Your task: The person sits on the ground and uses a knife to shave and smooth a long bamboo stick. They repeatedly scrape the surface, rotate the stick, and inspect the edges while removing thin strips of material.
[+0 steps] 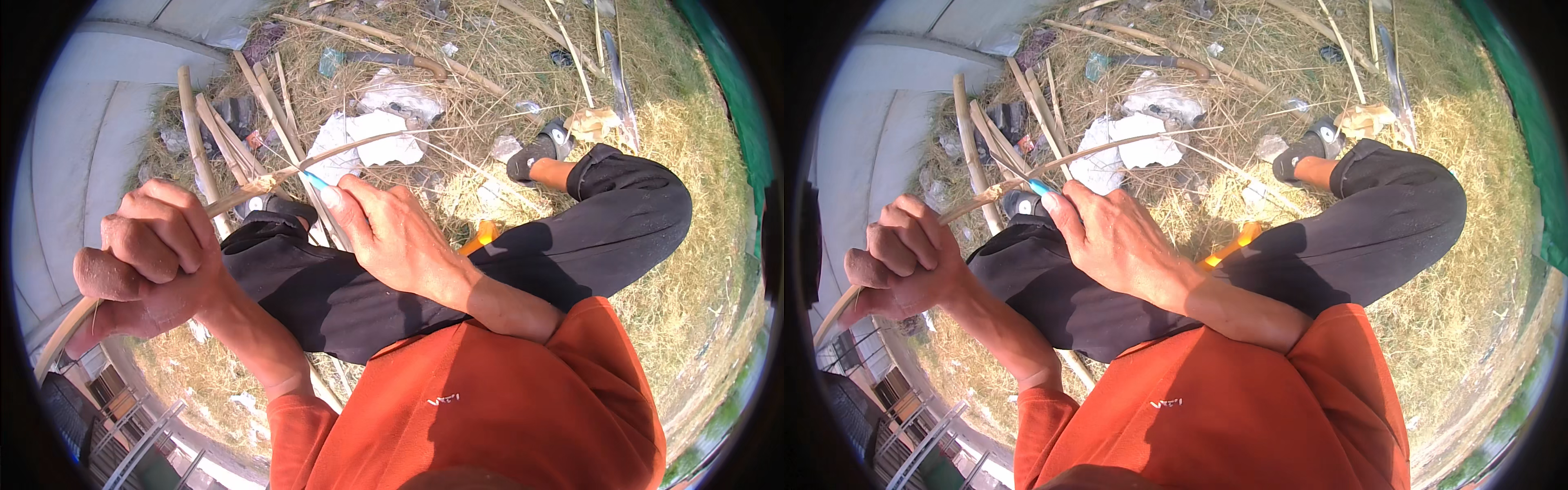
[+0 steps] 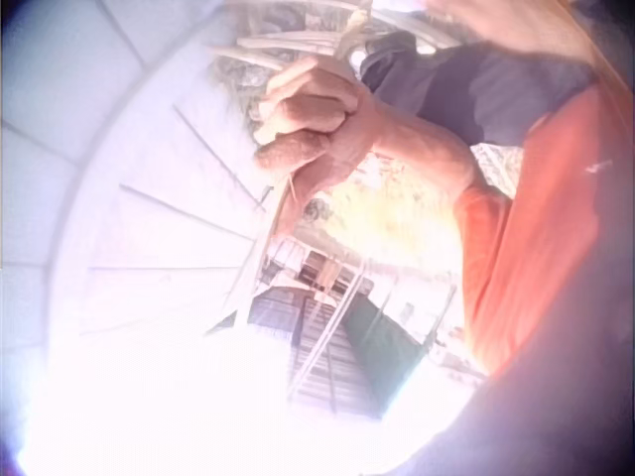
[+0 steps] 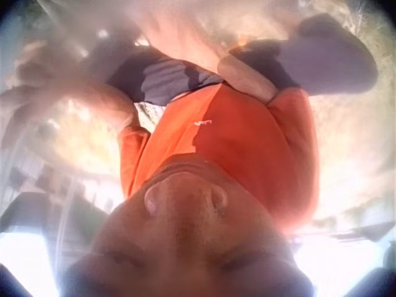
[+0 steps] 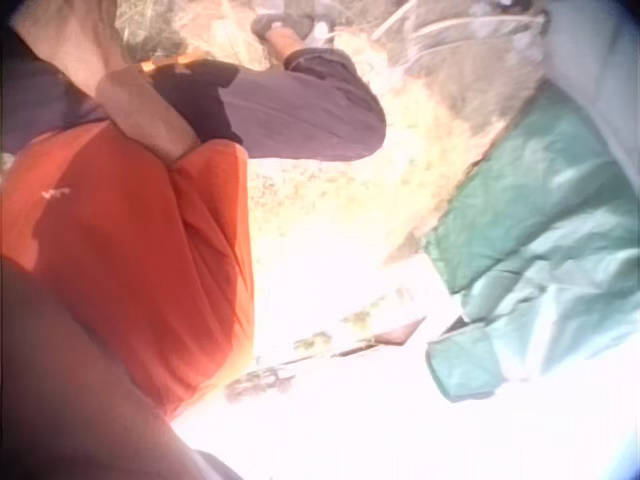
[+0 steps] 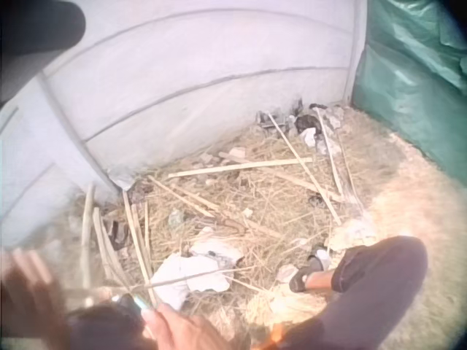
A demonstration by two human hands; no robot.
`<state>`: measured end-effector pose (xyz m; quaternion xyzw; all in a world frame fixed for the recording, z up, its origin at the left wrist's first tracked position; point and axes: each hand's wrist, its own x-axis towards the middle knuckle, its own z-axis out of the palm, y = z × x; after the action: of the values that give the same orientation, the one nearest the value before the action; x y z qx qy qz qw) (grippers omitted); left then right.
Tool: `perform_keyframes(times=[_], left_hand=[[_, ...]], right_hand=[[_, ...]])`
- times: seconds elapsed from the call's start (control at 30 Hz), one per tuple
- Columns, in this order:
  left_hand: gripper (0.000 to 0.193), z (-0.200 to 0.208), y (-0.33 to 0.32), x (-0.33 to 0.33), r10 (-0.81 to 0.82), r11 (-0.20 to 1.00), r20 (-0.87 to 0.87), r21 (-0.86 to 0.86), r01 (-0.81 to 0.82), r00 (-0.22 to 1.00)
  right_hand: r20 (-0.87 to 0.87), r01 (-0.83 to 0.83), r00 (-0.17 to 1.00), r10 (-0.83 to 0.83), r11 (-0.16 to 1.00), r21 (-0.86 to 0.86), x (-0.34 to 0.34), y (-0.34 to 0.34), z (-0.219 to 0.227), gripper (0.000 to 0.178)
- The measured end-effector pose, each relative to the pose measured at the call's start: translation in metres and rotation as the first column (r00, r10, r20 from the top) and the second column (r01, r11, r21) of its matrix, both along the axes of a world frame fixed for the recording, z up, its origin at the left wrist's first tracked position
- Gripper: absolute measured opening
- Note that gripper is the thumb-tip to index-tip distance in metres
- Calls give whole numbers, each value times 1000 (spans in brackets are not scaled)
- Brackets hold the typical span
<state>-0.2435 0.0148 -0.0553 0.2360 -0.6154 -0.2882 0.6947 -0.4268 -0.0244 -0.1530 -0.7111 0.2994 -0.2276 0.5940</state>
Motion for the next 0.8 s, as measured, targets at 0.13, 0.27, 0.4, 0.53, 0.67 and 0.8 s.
perform_keyframes(times=[0.13,0.27,0.4,0.53,0.67,0.8], left_hand=[[58,4,0,-13,-72,997,21,-20,73,997],[58,4,4,-14,-43,998,-15,-37,43,999],[57,-10,-14,-15,-112,994,-61,-9,111,992],[58,6,-1,-22,-59,998,-28,9,59,998],[57,4,-6,-21,-11,1000,11,16,11,1000],[57,2,-1,-26,145,989,27,6,-145,989]], right_hand=[[-130,-52,990,57,998,45,-17,3,12,28],[-223,19,974,-33,998,-66,-7,14,-19,27],[-279,182,935,-218,972,-150,-24,-6,-85,30],[41,49,998,-48,999,-22,-16,10,-13,25],[-55,79,995,-80,997,-25,-14,19,-22,27],[-25,107,994,-108,994,-30,-14,20,-30,29]])
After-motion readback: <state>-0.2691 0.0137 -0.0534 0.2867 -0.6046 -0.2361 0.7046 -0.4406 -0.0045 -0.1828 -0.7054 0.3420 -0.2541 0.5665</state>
